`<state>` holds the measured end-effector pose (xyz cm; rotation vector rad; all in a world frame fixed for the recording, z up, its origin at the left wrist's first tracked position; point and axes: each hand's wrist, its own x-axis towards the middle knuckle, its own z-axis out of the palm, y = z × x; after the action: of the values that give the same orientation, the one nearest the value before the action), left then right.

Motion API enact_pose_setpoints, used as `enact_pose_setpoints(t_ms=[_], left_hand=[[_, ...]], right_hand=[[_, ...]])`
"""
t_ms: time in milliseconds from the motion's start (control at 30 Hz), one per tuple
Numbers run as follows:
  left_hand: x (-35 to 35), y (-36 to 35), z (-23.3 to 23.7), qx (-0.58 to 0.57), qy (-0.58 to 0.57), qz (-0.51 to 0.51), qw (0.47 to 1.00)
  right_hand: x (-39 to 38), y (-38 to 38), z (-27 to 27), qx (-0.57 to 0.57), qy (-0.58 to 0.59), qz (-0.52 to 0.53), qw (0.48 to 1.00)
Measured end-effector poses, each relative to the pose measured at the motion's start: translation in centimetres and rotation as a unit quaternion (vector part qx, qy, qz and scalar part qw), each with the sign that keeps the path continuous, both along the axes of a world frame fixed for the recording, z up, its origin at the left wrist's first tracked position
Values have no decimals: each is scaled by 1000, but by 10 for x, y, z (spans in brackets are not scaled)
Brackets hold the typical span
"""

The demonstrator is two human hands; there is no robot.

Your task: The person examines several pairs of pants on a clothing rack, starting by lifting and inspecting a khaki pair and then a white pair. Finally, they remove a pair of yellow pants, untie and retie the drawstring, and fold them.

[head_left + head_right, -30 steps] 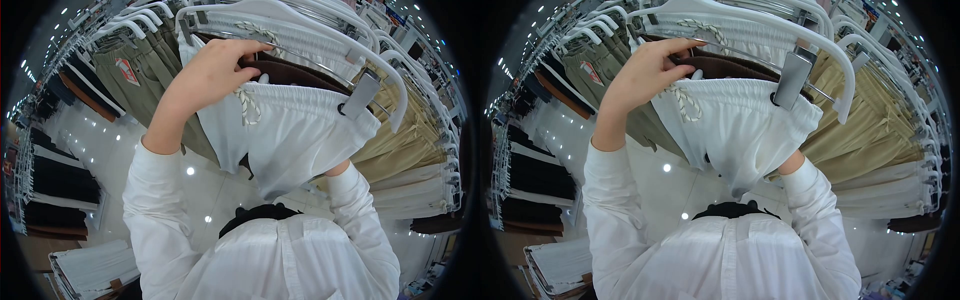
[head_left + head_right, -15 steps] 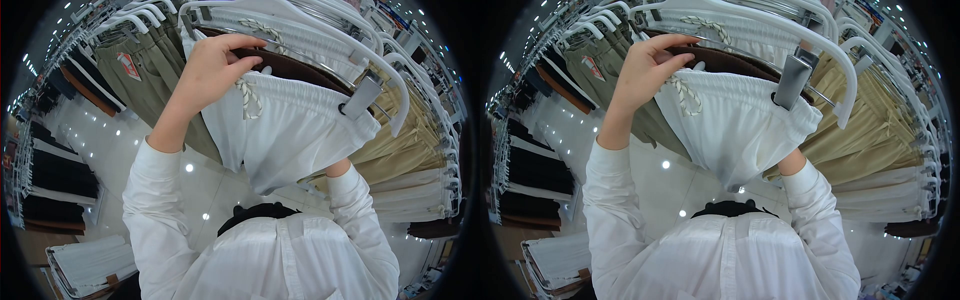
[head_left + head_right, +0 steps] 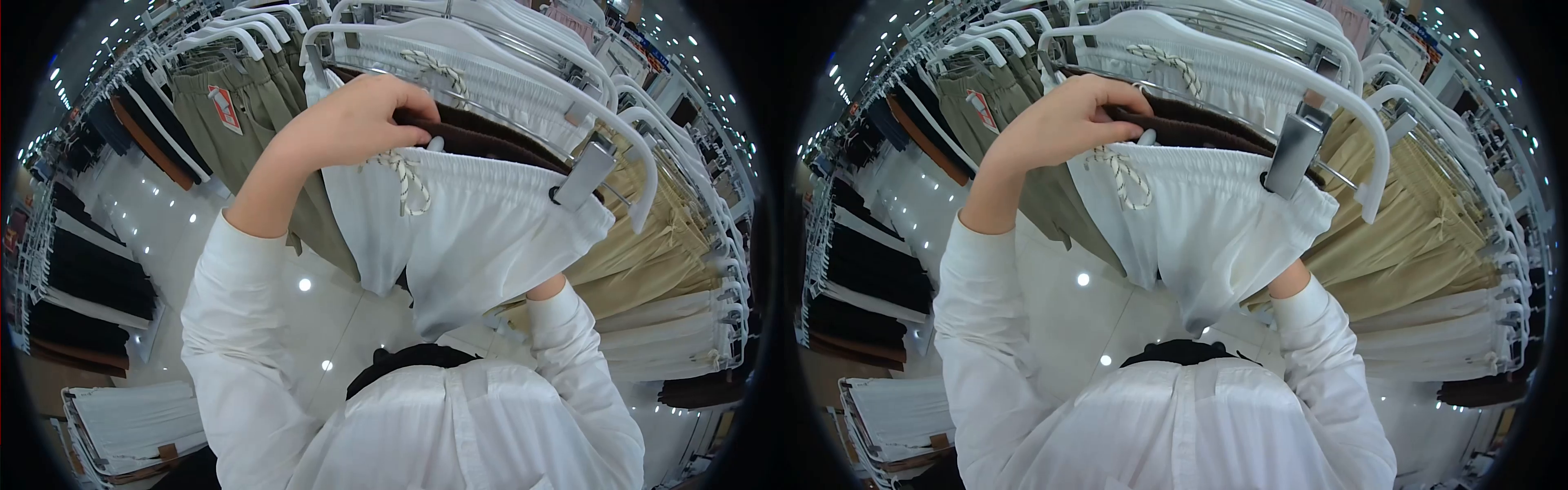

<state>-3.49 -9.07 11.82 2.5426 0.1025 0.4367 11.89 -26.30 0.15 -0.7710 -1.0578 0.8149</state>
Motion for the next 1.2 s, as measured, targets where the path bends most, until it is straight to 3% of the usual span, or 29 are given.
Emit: enact_pose_setpoints(t_ms=[133, 200, 333, 400, 500, 967, 1200], left_hand=[[9, 4, 8, -11, 71, -13, 997], [11, 2, 13, 50, 114, 18, 992], [11, 8, -8, 13, 8, 26, 1000], [9, 10, -14, -134, -39, 14, 990], [-1, 11, -8, -211, -32, -39, 976], [0, 17, -16, -237, -51, -59, 968], [2, 15, -19, -196, -65, -34, 978]], right_hand=[[2, -2, 1, 0, -24, -16, 1000], [3, -2, 1, 0, -36, -26, 999], [7, -1, 3, 1, -57, -39, 998], [7, -1, 2, 0, -64, -49, 997], [8, -2, 0, -4, -79, -62, 995], [13, -2, -8, -12, -136, -123, 983], [16, -3, -11, -16, -159, -151, 976]])
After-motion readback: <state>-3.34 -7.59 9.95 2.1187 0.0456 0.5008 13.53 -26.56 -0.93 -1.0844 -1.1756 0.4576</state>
